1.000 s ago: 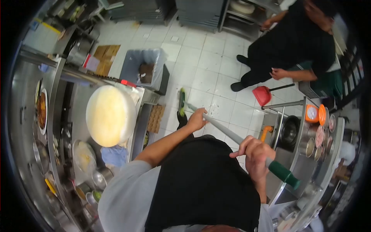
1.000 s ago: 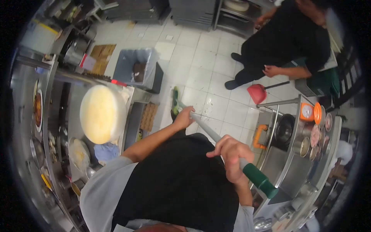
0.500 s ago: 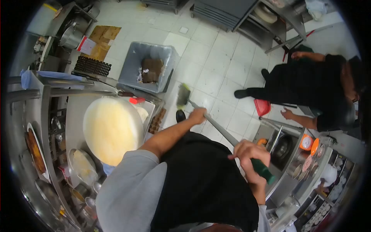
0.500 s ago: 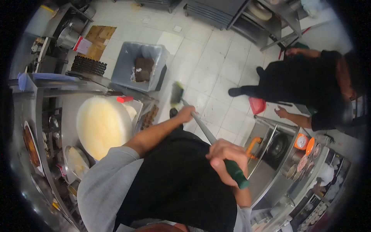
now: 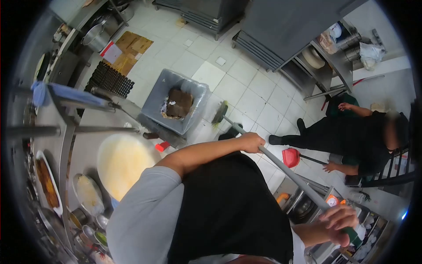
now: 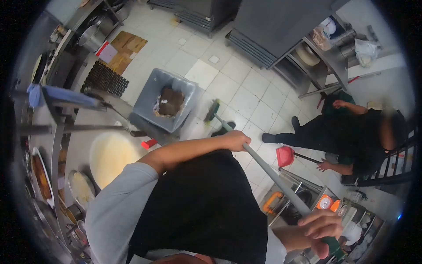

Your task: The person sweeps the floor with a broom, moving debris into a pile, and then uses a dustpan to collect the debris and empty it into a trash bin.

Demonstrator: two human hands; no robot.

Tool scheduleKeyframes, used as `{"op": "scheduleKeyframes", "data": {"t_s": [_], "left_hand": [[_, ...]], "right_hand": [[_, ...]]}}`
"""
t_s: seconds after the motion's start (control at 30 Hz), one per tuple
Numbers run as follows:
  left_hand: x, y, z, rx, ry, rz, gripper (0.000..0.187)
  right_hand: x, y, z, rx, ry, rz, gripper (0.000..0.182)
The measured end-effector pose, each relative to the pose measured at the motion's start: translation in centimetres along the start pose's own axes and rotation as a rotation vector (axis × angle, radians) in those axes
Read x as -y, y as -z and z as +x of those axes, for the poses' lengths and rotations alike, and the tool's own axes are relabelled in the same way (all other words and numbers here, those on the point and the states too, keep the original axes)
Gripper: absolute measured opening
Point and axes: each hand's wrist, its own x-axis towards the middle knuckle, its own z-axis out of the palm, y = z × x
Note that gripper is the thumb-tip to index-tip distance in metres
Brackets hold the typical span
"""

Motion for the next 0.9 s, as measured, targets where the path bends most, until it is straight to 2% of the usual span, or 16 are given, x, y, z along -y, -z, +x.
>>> {"op": "scheduleKeyframes", "data": {"t_s": [0.03,0.1,0.27,0.33,0.4,0.47,0.53,0.57,0.6,0.63,0.7,0.77,0.8,0.83,0.87,0.9], "left_hand": [[1.1,0.7,1.5,0.024,-0.014,0.035,0.023],[2.9,2.7,4.9,0.096,0.005,0.086,0.023],[8.9,10.1,12.4,0.002,0.168,0.19,0.02],[12.9,13.4,14.8,-0.115,0.21,0.176,0.021],[16.8,17.2,16.3,-0.274,0.265,0.21,0.016],[22.2,21.2,16.3,-0.394,0.442,0.149,0.022],[28.1,22.8,14.0,-0.746,0.475,0.159,0.028],[32.4,22.7,12.6,-0.784,0.571,0.145,0.03],[35.9,22.4,11.5,-0.821,0.665,0.129,0.032],[37.5,22.2,10.9,-0.78,0.757,0.1,0.034],[40.4,21.6,10.2,-0.687,0.936,0.042,0.036],[42.7,18.7,12.6,-0.582,0.623,0.161,0.036],[39.5,17.6,15.7,-0.73,0.461,0.146,0.014],[38.1,15.6,19.4,-0.73,0.585,-0.061,0.018],[33.6,17.2,22.6,-0.612,0.596,-0.156,0.018],[31.7,16.9,24.4,-0.568,0.344,-0.15,0.031]], "right_hand": [[-1.3,2.2,0.6,0.082,0.029,-0.018,0.065],[-3.7,4.2,2.9,0.015,0.03,-0.039,0.065],[-14.4,12.3,10.6,0.073,-0.007,0.08,0.066],[-20.1,14.5,15.3,0.141,0.024,0.174,0.051],[-26.1,15.9,21.7,0.365,0.078,0.283,0.037],[-31.0,12.6,26.6,0.281,-0.014,0.3,0.037],[-37.7,8.4,29.1,0.257,-0.125,0.261,0.019],[-40.8,5.6,29.7,0.27,-0.336,0.187,0.014],[-44.3,2.8,30.8,0.392,-0.292,0.262,0.012],[-46.7,0.3,30.9,0.497,-0.361,0.268,0.017],[-46.5,-1.2,33.7,0.577,-0.345,0.195,0.019],[-44.7,-0.1,36.3,0.544,-0.373,0.117,0.022],[-43.6,1.3,37.7,0.503,-0.386,0.078,0.024],[-42.7,2.6,38.9,0.498,-0.384,0.08,0.026],[-41.9,3.7,40.1,0.491,-0.379,0.079,0.029],[-40.8,4.1,41.2,0.423,-0.389,0.065,0.035]]}}
